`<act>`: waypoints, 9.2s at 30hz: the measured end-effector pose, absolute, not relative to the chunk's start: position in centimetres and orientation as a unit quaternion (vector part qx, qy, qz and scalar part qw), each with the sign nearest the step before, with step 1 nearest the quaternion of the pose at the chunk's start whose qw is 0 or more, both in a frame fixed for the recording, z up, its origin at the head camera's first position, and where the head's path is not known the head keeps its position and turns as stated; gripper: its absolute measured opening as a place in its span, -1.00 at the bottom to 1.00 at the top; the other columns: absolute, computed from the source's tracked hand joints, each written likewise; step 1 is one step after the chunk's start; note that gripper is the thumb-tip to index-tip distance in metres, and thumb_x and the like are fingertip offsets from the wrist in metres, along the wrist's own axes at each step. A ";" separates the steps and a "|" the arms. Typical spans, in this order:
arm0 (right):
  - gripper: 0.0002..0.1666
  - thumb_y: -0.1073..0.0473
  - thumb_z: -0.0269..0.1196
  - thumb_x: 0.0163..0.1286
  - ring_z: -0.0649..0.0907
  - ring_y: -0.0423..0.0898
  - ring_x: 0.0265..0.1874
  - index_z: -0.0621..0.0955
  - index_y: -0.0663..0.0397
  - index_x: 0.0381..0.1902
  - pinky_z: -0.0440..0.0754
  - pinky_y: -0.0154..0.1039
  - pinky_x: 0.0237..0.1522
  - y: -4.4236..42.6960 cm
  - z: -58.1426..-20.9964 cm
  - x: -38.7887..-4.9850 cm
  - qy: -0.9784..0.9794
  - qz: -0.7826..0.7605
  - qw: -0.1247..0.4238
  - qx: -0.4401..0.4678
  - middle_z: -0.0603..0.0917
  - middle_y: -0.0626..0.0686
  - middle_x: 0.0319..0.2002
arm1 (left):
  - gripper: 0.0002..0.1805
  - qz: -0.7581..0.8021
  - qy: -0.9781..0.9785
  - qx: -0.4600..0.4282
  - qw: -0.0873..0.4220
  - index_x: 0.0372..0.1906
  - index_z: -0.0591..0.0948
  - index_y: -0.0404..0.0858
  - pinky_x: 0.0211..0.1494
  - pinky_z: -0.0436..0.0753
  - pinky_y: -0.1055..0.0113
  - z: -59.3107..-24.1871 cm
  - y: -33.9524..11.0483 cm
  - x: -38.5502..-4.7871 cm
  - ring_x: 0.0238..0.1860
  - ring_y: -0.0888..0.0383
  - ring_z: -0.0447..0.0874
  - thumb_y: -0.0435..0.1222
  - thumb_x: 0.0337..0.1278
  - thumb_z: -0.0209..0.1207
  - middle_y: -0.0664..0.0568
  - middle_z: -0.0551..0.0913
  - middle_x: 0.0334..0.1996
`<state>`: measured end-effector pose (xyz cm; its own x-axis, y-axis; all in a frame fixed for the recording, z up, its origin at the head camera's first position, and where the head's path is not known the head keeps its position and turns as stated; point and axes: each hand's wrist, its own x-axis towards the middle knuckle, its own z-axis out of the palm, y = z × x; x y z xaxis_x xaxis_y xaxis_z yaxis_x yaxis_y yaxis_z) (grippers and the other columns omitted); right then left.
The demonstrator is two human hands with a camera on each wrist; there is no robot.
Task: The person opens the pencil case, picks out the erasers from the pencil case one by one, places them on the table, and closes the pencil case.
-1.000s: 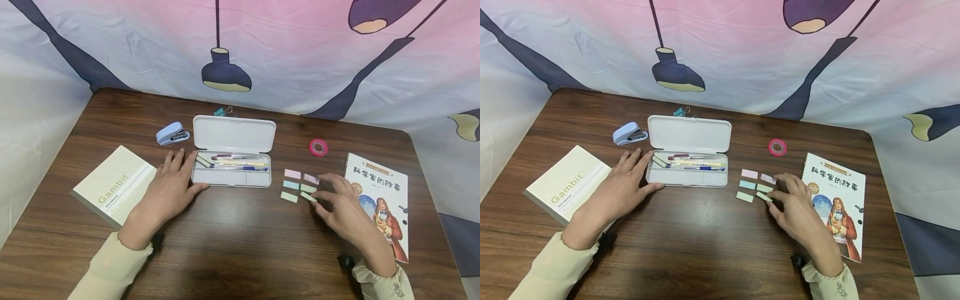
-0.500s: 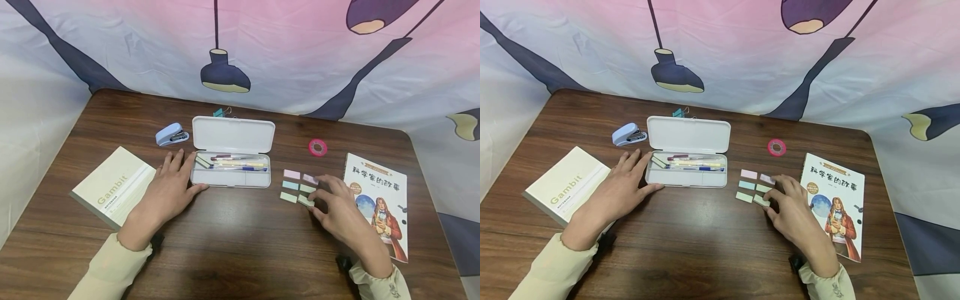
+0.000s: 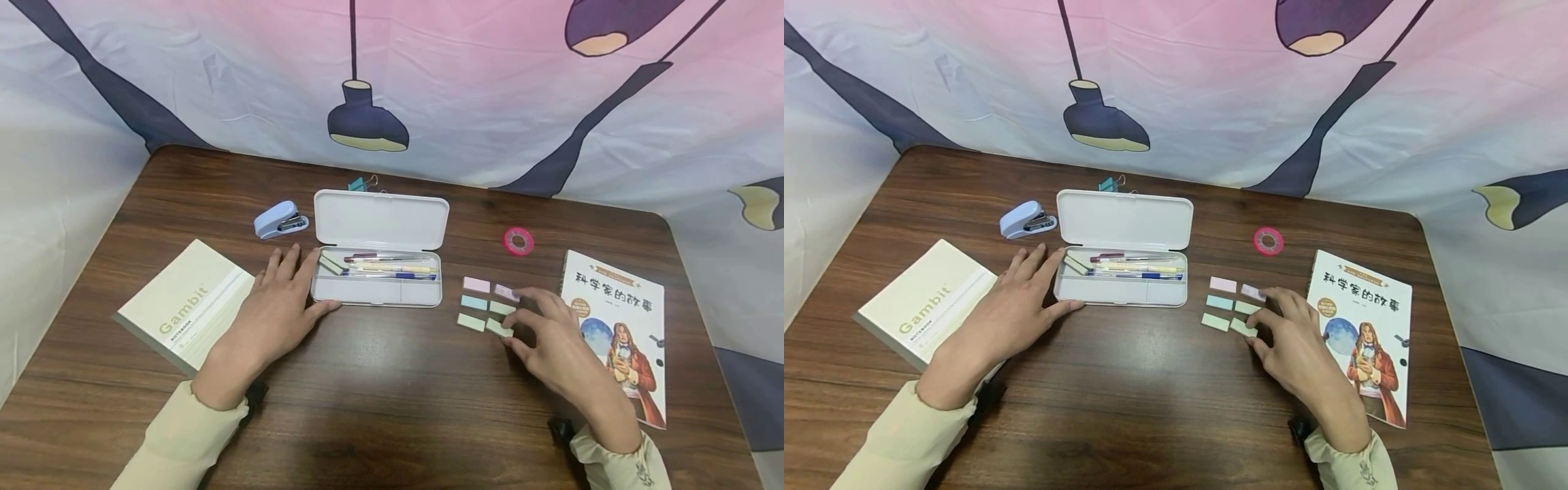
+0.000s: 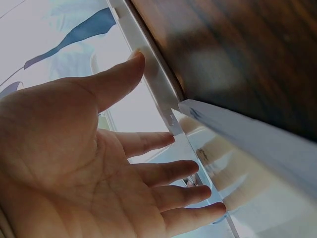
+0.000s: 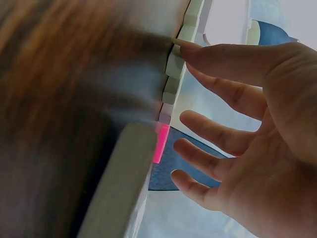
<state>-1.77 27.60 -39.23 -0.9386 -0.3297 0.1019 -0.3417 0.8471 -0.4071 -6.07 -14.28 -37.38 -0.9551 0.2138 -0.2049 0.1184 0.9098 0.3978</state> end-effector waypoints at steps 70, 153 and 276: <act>-0.69 0.07 0.34 0.74 0.64 0.27 0.52 0.86 0.01 0.25 0.62 0.31 0.53 8.1 -35.7 -10.1 -0.946 0.185 -0.064 0.259 0.68 0.22 0.53 | 0.03 0.187 0.973 0.094 0.096 0.83 0.24 -0.29 0.64 0.37 -0.66 -40.5 -15.6 -6.6 0.80 -0.65 0.08 0.12 0.58 0.40 -0.56 0.22 0.77; -0.68 0.17 0.29 0.56 0.58 0.15 0.36 0.90 0.07 0.09 0.50 0.13 0.26 5.9 -38.7 -11.9 -0.924 0.235 -0.026 0.301 0.65 0.15 0.48 | -0.06 0.185 0.972 0.085 0.119 0.81 0.26 -0.34 0.66 0.36 -0.63 -37.4 -14.3 -6.1 0.78 -0.68 0.08 0.03 0.64 0.37 -0.62 0.19 0.76; -0.70 0.22 0.69 0.33 0.56 0.41 0.52 0.82 -0.08 -0.04 0.47 0.51 0.50 22.0 -39.2 0.5 -0.948 0.224 0.031 0.225 0.64 0.21 0.43 | 0.00 0.202 0.970 0.090 0.105 0.83 0.23 -0.28 0.66 0.31 -0.69 -39.4 -15.2 -6.3 0.80 -0.66 0.06 0.12 0.62 0.36 -0.59 0.19 0.77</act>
